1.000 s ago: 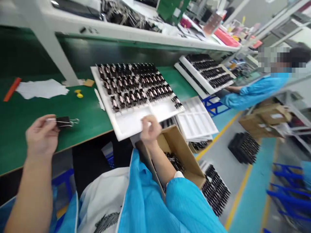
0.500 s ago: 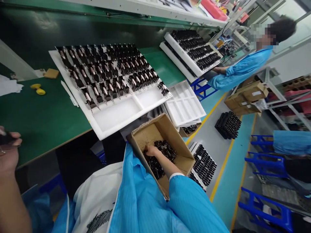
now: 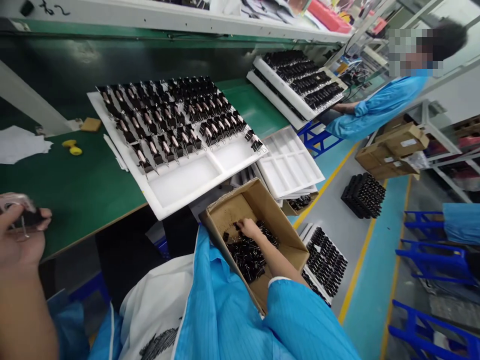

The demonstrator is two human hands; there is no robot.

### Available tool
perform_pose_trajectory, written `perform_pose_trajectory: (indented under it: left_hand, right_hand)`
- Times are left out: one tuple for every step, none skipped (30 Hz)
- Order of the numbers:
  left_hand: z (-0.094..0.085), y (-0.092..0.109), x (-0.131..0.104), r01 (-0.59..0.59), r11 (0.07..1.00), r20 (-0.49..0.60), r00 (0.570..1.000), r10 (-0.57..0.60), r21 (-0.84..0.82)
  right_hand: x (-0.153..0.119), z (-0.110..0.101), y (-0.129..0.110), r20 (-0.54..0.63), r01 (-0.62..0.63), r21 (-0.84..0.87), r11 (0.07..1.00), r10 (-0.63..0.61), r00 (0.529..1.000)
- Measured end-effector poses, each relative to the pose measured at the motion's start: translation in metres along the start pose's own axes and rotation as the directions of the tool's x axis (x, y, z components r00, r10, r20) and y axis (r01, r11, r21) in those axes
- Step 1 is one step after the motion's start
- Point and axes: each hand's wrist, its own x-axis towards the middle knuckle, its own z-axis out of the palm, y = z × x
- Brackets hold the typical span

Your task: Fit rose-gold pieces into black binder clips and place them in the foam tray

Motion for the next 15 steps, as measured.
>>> perform_pose_trajectory:
  left_hand:
    - [0.001, 0.001, -0.002, -0.025, 0.997, -0.002, 1.0, 0.025, -0.069]
    - [0.001, 0.001, -0.004, -0.038, 0.991, 0.001, 0.999, 0.038, -0.128]
    - [0.001, 0.001, -0.006, -0.034, 0.986, 0.01, 0.999, 0.037, -0.166]
    - [0.001, 0.0, -0.008, -0.021, 0.984, 0.019, 1.0, 0.025, -0.176]
    - [0.0, -0.001, -0.009, -0.007, 0.984, 0.032, 0.999, 0.013, -0.178]
    - [-0.001, -0.003, -0.01, 0.004, 0.984, 0.046, 0.999, 0.004, -0.176]
    - [-0.002, -0.005, -0.011, 0.009, 0.985, 0.058, 0.998, 0.001, -0.174]
    - [-0.004, -0.007, -0.011, 0.014, 0.985, 0.066, 0.998, -0.002, -0.173]
    - [-0.005, -0.01, -0.01, 0.014, 0.984, 0.066, 0.998, -0.002, -0.177]
    - [-0.006, -0.013, -0.009, 0.017, 0.982, 0.07, 0.998, -0.004, -0.186]
    - [-0.006, -0.015, -0.008, 0.02, 0.98, 0.077, 0.997, -0.004, -0.2]
    - [-0.006, -0.018, -0.007, 0.019, 0.976, 0.082, 0.997, -0.001, -0.215]
    - [-0.006, -0.02, -0.007, 0.019, 0.974, 0.089, 0.996, 0.001, -0.225]
    - [-0.005, -0.021, -0.007, 0.02, 0.973, 0.092, 0.996, 0.001, -0.23]
    - [-0.005, -0.022, -0.007, 0.02, 0.973, 0.092, 0.996, 0.001, -0.228]
  right_hand:
    - [-0.003, -0.012, 0.001, -0.064, -0.009, 0.031, 0.999, 0.011, 0.998]
    - [-0.006, -0.026, 0.001, -0.129, -0.015, 0.058, 0.998, 0.022, 0.991]
    - [-0.011, -0.041, 0.001, -0.189, -0.019, 0.074, 0.997, 0.032, 0.982]
    - [-0.016, -0.057, -0.002, -0.255, -0.013, 0.105, 0.994, 0.039, 0.966]
    - [-0.023, -0.074, -0.006, -0.331, 0.017, 0.165, 0.986, 0.039, 0.943]
    - [-0.032, -0.091, -0.013, -0.42, 0.082, 0.248, 0.965, 0.031, 0.907]
    - [-0.041, -0.108, -0.022, -0.517, 0.181, 0.331, 0.926, 0.018, 0.856]
    - [-0.05, -0.124, -0.034, -0.61, 0.296, 0.389, 0.872, 0.003, 0.792]
    - [-0.059, -0.14, -0.049, -0.693, 0.407, 0.406, 0.818, -0.015, 0.721]
    - [-0.068, -0.154, -0.067, -0.755, 0.5, 0.384, 0.776, -0.047, 0.654]
    - [-0.074, -0.166, -0.087, -0.795, 0.567, 0.335, 0.752, -0.098, 0.599]
    - [-0.079, -0.176, -0.109, -0.818, 0.621, 0.286, 0.73, -0.151, 0.555]
    - [-0.081, -0.183, -0.134, -0.83, 0.674, 0.251, 0.695, -0.204, 0.519]
    - [-0.081, -0.188, -0.159, -0.838, 0.733, 0.232, 0.639, -0.251, 0.484]
    - [-0.079, -0.189, -0.185, -0.845, 0.791, 0.23, 0.568, -0.287, 0.451]
